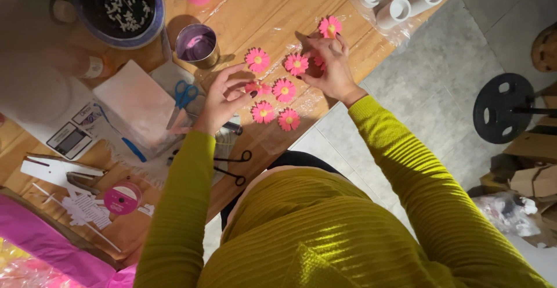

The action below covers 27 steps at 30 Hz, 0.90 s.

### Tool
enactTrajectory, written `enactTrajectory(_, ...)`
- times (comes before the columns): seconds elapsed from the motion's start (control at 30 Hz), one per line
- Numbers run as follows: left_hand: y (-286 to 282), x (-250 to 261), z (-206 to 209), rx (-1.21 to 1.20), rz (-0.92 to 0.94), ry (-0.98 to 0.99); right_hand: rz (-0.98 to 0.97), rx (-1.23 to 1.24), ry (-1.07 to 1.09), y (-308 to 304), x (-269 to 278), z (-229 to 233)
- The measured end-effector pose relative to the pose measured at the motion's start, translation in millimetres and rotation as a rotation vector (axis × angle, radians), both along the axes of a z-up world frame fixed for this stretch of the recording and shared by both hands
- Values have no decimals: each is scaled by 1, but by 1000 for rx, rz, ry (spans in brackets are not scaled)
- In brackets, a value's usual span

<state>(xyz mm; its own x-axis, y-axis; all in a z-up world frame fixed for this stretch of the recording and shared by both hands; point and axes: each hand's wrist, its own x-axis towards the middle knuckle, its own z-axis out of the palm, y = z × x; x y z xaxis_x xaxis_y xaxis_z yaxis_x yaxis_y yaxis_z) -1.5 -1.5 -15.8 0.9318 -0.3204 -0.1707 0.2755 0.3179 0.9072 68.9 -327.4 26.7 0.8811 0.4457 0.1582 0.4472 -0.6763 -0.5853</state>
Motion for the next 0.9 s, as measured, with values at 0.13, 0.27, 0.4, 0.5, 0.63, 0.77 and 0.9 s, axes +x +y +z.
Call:
enactTrajectory(0.13, -4, 0, 2, -1, 30, 11, 5, 0, -23, 0, -2, -4)
enactTrajectory(0.27, -4, 0, 4, -33, 33, 13, 17, 13, -45, 0, -2, -4)
enactTrajectory(0.4, -5, 1, 5, 106, 40, -89, 10, -4, -56, 2, -6, 1)
enactTrajectory(0.5, -16, -3, 17, 511, 204, -307, 19, -24, -114, 3, -8, -5)
enactTrajectory(0.63, -21, -5, 23, 642, 232, -285, 30, -33, -150, 5, -13, -9)
enactTrajectory(0.77, -18, -9, 22, 777, 238, -547, 22, -42, -165, 6, -15, -7)
enactTrajectory(0.9, -14, -10, 30, 889, 194, -605, 50, -28, -167, 6, -12, 3)
